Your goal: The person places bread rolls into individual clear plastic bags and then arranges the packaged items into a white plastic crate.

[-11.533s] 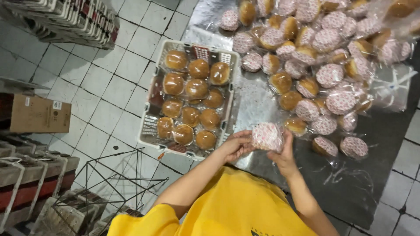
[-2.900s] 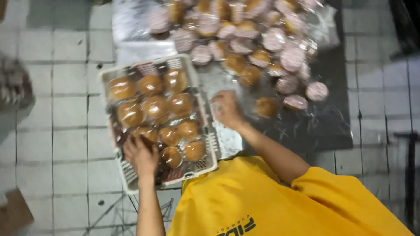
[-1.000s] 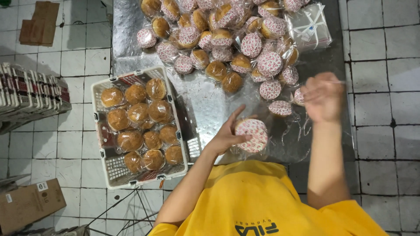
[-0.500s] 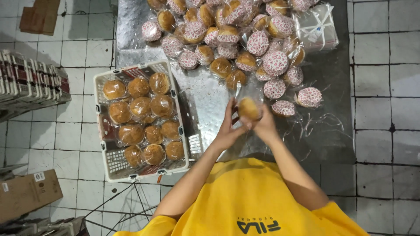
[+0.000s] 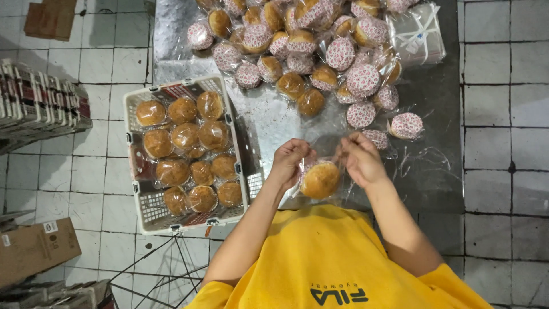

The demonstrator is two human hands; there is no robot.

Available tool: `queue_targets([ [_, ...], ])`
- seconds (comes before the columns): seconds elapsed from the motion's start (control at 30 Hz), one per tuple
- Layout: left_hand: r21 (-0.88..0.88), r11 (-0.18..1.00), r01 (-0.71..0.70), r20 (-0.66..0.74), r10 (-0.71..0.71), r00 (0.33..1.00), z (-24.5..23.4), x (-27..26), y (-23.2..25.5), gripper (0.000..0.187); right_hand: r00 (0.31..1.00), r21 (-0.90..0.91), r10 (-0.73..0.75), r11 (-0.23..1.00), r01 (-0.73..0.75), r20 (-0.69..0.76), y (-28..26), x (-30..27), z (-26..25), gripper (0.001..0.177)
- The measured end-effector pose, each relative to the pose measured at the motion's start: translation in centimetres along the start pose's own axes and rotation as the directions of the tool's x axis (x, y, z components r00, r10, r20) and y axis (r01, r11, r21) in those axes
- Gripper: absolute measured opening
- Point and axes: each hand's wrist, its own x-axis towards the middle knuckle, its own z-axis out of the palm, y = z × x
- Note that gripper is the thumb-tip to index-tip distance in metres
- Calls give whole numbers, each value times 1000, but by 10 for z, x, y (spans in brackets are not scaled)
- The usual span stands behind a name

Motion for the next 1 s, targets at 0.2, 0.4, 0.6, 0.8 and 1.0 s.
queue_targets([
  [0.2,63,997,-37,-256,52,965,-11,7,0,17,973,-210,-160,970,124,-164,37,29,-45,18],
  [0.4,526,849,-46,-325,251,912,-53,22,-22,15,930,-549,-318,818,171,-184,96,50,-99,24],
  [0.6,670,699,251,-495,168,853,-130,-20,-93,7,954,-735,-105,662,-144,-281,188,19,-171,27],
  [0.8,154,802,577,-574,-403,713,-202,-14,-181,31,716,-338,591,633,-697,-371,120,-35,-49,50],
  [1.0,-212,966,146,-472,-232,851,-153,-26,-90,54,969,-549,158,835,-29,188,103,5,49,42],
])
